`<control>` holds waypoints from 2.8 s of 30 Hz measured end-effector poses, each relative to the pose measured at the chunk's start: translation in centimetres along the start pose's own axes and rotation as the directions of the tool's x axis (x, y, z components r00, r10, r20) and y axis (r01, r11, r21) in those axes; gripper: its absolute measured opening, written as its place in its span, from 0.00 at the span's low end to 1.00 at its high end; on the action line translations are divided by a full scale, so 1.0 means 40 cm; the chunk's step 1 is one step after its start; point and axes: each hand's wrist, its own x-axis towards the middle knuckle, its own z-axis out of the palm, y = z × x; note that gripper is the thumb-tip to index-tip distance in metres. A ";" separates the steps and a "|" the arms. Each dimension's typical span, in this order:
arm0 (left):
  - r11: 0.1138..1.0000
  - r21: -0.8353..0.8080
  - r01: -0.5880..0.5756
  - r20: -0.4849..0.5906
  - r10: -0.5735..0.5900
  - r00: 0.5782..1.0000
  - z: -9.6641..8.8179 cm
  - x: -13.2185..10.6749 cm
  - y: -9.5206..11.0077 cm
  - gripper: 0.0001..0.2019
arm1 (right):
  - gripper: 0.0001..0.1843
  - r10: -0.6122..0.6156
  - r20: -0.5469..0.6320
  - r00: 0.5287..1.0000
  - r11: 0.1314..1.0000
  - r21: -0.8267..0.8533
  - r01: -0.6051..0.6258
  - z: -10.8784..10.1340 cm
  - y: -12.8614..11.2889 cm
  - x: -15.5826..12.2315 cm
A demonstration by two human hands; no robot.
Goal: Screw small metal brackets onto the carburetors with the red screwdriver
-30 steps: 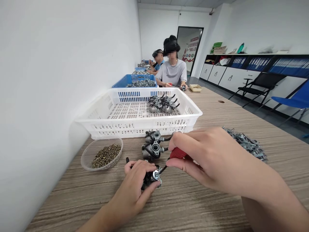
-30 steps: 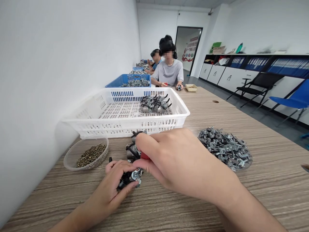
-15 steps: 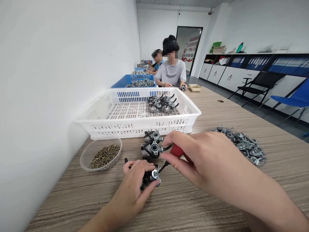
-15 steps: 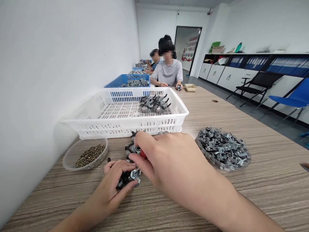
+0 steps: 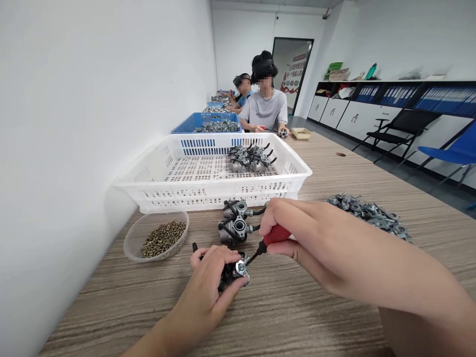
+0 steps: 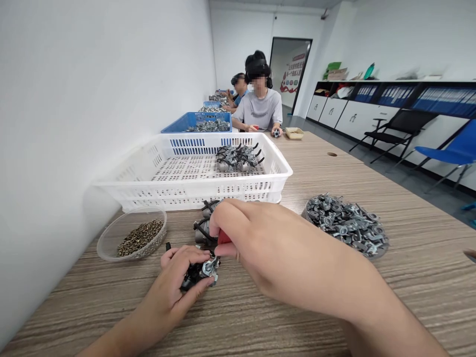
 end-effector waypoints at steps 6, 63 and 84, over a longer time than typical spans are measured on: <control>0.999 -0.021 0.028 -0.027 -0.028 0.999 0.004 0.002 0.009 0.14 | 0.04 0.015 -0.061 0.998 0.989 -0.144 -0.024 0.016 -0.019 0.001; 0.997 -0.058 0.055 -0.099 -0.061 0.993 -0.008 0.000 0.014 0.11 | 0.10 -0.014 -0.123 0.992 0.998 0.058 0.021 -0.004 0.016 0.008; 0.990 -0.090 0.113 -0.124 -0.124 0.984 -0.003 -0.001 0.017 0.13 | 0.12 -0.032 -0.110 0.993 0.997 0.060 0.038 -0.002 0.034 0.008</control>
